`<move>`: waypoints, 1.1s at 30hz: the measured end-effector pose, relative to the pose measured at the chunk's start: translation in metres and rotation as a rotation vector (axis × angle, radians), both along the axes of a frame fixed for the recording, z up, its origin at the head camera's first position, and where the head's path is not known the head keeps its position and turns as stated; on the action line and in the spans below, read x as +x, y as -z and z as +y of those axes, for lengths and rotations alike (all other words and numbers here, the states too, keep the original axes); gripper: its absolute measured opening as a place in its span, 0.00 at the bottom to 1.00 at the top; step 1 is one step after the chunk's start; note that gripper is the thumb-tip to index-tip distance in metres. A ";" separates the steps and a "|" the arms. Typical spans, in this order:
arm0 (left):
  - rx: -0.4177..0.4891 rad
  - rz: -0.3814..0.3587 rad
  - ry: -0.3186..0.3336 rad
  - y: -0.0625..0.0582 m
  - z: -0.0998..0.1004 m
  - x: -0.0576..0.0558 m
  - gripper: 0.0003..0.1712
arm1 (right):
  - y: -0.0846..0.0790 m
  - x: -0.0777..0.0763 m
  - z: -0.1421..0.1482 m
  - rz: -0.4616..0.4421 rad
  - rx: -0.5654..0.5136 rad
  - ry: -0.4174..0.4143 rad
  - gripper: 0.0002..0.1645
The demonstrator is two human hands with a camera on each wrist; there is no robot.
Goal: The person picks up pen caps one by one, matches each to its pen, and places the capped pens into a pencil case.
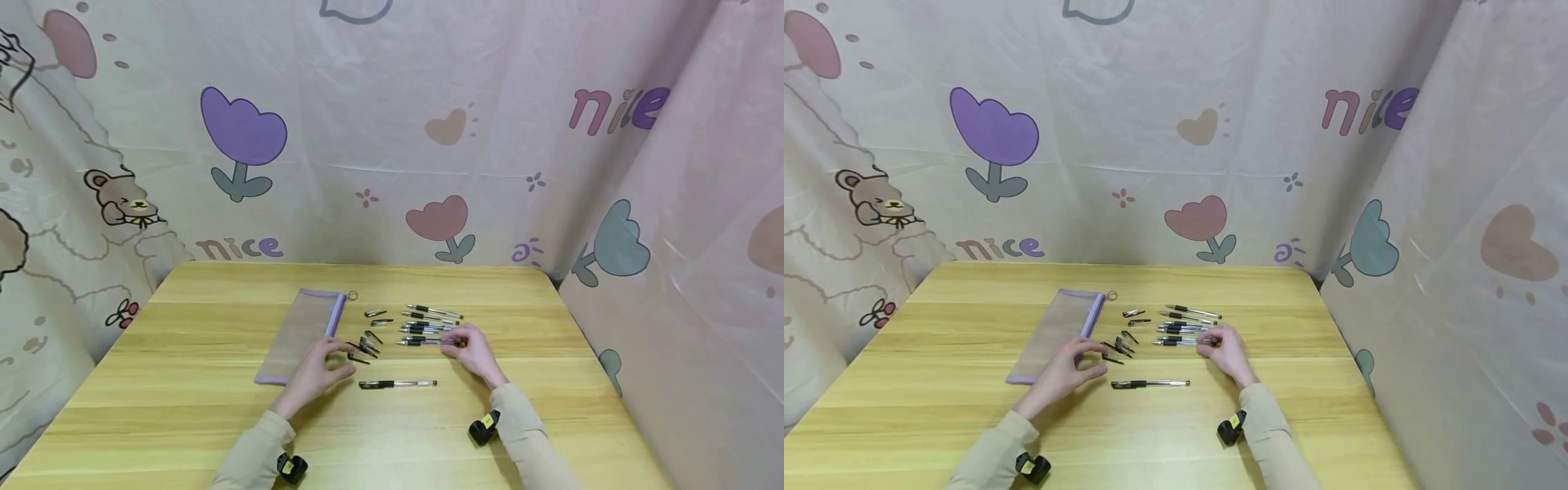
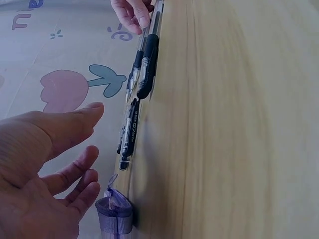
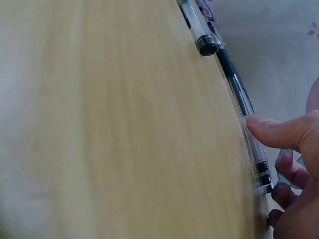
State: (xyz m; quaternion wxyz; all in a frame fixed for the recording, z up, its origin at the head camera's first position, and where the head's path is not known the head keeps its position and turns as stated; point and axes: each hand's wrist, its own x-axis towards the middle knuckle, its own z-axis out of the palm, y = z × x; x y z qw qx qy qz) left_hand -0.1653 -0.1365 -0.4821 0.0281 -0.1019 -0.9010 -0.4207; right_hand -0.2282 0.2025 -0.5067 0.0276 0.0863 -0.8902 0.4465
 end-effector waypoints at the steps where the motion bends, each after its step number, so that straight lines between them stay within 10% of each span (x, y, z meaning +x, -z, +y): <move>1: 0.000 0.000 0.001 0.000 0.000 0.000 0.20 | 0.000 0.000 0.000 -0.005 0.004 0.005 0.10; 33: 0.017 0.019 -0.009 0.006 0.003 0.002 0.14 | 0.004 -0.002 -0.004 -0.043 0.020 0.058 0.07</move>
